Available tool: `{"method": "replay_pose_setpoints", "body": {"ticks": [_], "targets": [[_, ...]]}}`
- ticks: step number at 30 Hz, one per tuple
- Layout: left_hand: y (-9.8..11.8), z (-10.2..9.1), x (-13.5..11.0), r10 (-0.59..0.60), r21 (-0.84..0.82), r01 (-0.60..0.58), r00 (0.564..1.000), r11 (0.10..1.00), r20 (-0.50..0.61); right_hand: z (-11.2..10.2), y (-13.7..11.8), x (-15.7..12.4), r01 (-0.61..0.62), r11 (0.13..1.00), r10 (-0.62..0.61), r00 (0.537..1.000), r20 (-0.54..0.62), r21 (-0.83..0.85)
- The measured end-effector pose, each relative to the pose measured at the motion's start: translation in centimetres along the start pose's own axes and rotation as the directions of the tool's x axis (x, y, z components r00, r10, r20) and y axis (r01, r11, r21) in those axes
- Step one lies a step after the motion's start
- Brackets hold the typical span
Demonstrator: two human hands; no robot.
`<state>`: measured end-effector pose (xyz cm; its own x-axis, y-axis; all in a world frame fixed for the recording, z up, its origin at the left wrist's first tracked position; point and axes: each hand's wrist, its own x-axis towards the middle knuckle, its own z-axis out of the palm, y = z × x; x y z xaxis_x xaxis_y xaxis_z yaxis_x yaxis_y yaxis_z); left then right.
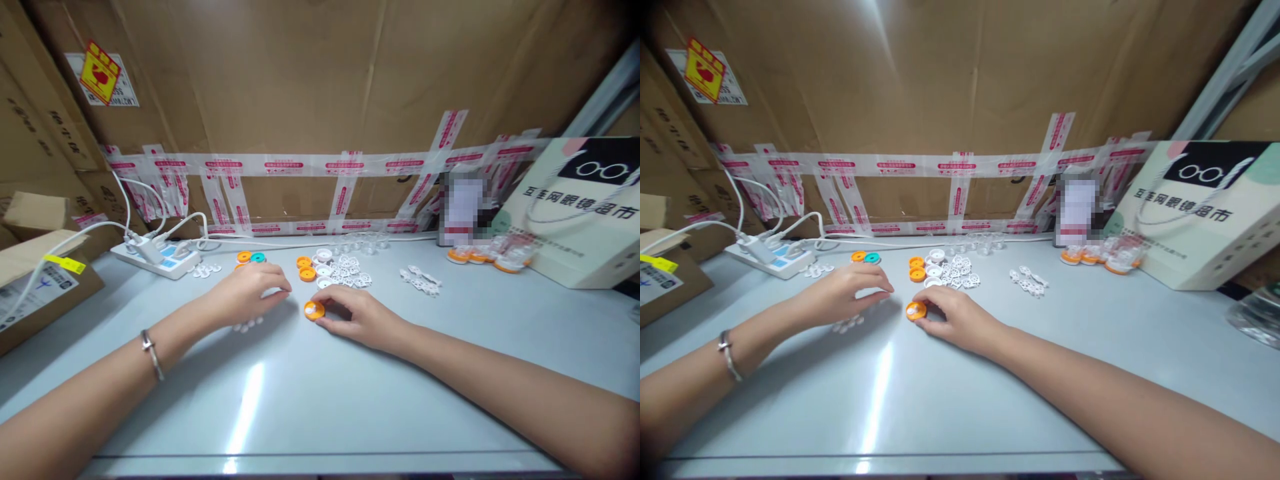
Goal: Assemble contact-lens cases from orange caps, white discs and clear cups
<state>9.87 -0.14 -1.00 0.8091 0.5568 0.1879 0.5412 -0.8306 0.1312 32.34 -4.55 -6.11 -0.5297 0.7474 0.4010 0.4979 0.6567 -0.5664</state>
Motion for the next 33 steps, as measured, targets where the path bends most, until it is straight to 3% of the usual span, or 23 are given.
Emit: {"method": "replay_pose_setpoints", "body": {"ticks": [2, 4, 6, 8, 13, 17, 19, 22, 25, 29, 33], "targets": [[-0.6, -1.0, -0.1, -0.149, -0.098, 0.163, 0.978, 0.982, 0.144, 0.0, -0.1, 0.0, 0.004, 1.0, -0.004, 1.0, 0.001, -0.001], [-1.1, -1.5, -0.2, -0.256, -0.141, 0.3, 0.93, 0.943, 0.264, -0.1, -0.1, 0.0, 0.019, 1.0, -0.019, 1.0, 0.001, -0.003], [-1.2, -1.6, -0.2, -0.329, -0.122, 0.382, 0.889, 0.916, 0.318, -0.1, -0.1, 0.0, 0.035, 0.999, -0.035, 0.999, -0.002, -0.004], [-1.2, -1.3, -0.1, -0.356, -0.096, 0.404, 0.877, 0.91, 0.322, -0.2, -0.1, 0.0, 0.045, 0.999, -0.045, 0.999, -0.007, -0.002], [-1.1, -0.7, 0.0, -0.306, -0.069, 0.329, 0.924, 0.942, 0.23, -0.4, -0.2, 0.1, 0.087, 0.996, -0.087, 0.995, -0.043, -0.005], [-0.4, -0.3, 0.0, -0.213, 0.009, 0.214, 0.972, 0.977, 0.094, -0.8, -0.5, 0.0, 0.19, 0.981, -0.179, 0.956, -0.233, 0.029], [0.7, 0.0, 0.1, -0.167, -0.091, 0.164, 0.985, 0.982, -0.032, -1.0, -0.7, 0.0, 0.2, 0.979, -0.179, 0.93, -0.322, 0.034], [3.2, 0.6, 0.2, -0.156, -0.397, 0.047, 0.956, 0.917, -0.247, -0.9, -1.3, -0.1, 0.157, 0.986, -0.124, 0.922, -0.366, 0.062], [5.2, 1.1, 0.2, -0.177, -0.511, -0.042, 0.911, 0.859, -0.373, -0.5, -1.8, -0.1, 0.148, 0.98, -0.088, 0.924, -0.372, 0.136], [5.6, 1.4, 0.2, -0.21, -0.558, -0.043, 0.9, 0.829, -0.381, -0.1, -1.9, -0.1, 0.161, 0.969, -0.079, 0.921, -0.382, 0.187], [3.7, 1.8, 0.1, -0.104, -0.423, -0.028, 0.953, 0.906, -0.286, -0.4, -0.9, 0.0, 0.066, 0.989, -0.018, 0.94, -0.342, 0.131]]}}
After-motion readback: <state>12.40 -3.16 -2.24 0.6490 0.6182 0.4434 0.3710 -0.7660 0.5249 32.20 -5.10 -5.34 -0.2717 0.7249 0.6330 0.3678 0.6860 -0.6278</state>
